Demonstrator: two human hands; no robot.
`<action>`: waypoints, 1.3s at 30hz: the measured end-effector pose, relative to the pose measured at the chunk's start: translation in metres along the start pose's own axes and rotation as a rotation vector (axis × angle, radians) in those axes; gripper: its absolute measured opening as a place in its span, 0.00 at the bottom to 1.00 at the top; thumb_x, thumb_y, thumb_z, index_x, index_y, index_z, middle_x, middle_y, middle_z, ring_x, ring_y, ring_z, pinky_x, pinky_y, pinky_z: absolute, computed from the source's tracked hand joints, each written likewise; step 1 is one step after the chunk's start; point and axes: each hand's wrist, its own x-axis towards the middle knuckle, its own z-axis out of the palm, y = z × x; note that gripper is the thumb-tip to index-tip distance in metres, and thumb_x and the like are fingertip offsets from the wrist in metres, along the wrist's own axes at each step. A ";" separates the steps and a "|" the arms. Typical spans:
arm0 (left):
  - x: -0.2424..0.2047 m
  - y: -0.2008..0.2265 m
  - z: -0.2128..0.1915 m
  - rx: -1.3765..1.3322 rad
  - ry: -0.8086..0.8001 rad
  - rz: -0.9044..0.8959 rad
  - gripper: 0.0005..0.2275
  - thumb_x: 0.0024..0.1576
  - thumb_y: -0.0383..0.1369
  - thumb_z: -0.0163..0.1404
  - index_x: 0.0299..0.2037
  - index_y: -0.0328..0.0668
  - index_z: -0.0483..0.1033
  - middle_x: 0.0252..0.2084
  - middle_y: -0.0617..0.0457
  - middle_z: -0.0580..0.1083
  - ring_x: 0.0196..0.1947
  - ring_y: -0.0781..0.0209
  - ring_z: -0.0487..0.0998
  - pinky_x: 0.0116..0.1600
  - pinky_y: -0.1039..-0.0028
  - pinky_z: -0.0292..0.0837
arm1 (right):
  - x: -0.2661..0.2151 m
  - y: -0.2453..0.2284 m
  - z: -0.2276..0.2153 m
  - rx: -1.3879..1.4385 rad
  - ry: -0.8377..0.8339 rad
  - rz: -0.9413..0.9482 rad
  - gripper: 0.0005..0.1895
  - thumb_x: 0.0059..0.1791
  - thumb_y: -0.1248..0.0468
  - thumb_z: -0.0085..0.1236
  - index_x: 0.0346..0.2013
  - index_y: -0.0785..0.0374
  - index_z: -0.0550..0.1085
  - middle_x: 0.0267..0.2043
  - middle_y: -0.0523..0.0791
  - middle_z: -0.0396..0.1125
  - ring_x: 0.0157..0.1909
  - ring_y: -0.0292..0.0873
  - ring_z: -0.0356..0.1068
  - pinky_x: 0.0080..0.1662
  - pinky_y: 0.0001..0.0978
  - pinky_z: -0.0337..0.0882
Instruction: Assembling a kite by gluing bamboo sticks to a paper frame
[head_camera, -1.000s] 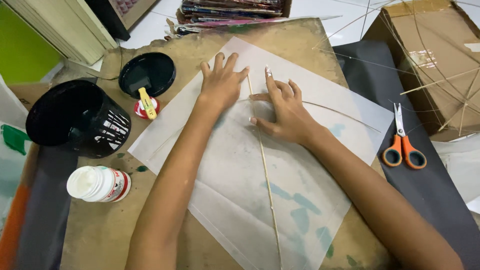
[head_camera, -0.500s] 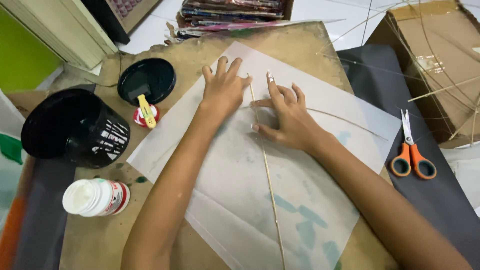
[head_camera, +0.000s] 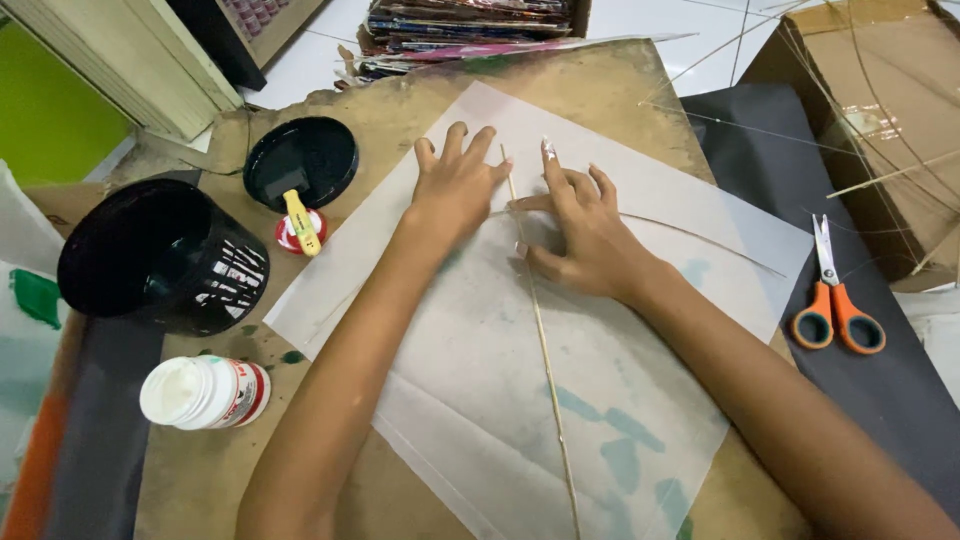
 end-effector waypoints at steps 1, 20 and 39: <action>-0.003 0.001 0.000 0.003 0.039 0.026 0.19 0.59 0.24 0.46 0.55 0.62 0.80 0.68 0.49 0.63 0.67 0.39 0.57 0.55 0.42 0.56 | 0.000 -0.002 -0.001 -0.004 -0.001 0.008 0.58 0.47 0.53 0.60 0.78 0.69 0.34 0.59 0.41 0.72 0.69 0.57 0.56 0.72 0.67 0.38; -0.056 0.019 -0.018 -0.112 0.042 0.021 0.19 0.61 0.26 0.44 0.56 0.63 0.79 0.69 0.50 0.62 0.70 0.38 0.54 0.59 0.41 0.56 | -0.002 -0.006 -0.007 -0.201 -0.124 -0.003 0.54 0.51 0.41 0.51 0.78 0.67 0.39 0.63 0.45 0.67 0.75 0.54 0.48 0.71 0.69 0.37; -0.079 0.033 -0.018 -0.011 0.018 -0.034 0.17 0.61 0.33 0.43 0.58 0.62 0.78 0.70 0.49 0.62 0.72 0.40 0.52 0.60 0.40 0.52 | -0.026 -0.022 -0.004 -0.484 -0.155 -0.139 0.35 0.58 0.43 0.38 0.76 0.55 0.54 0.58 0.43 0.72 0.76 0.48 0.52 0.69 0.69 0.45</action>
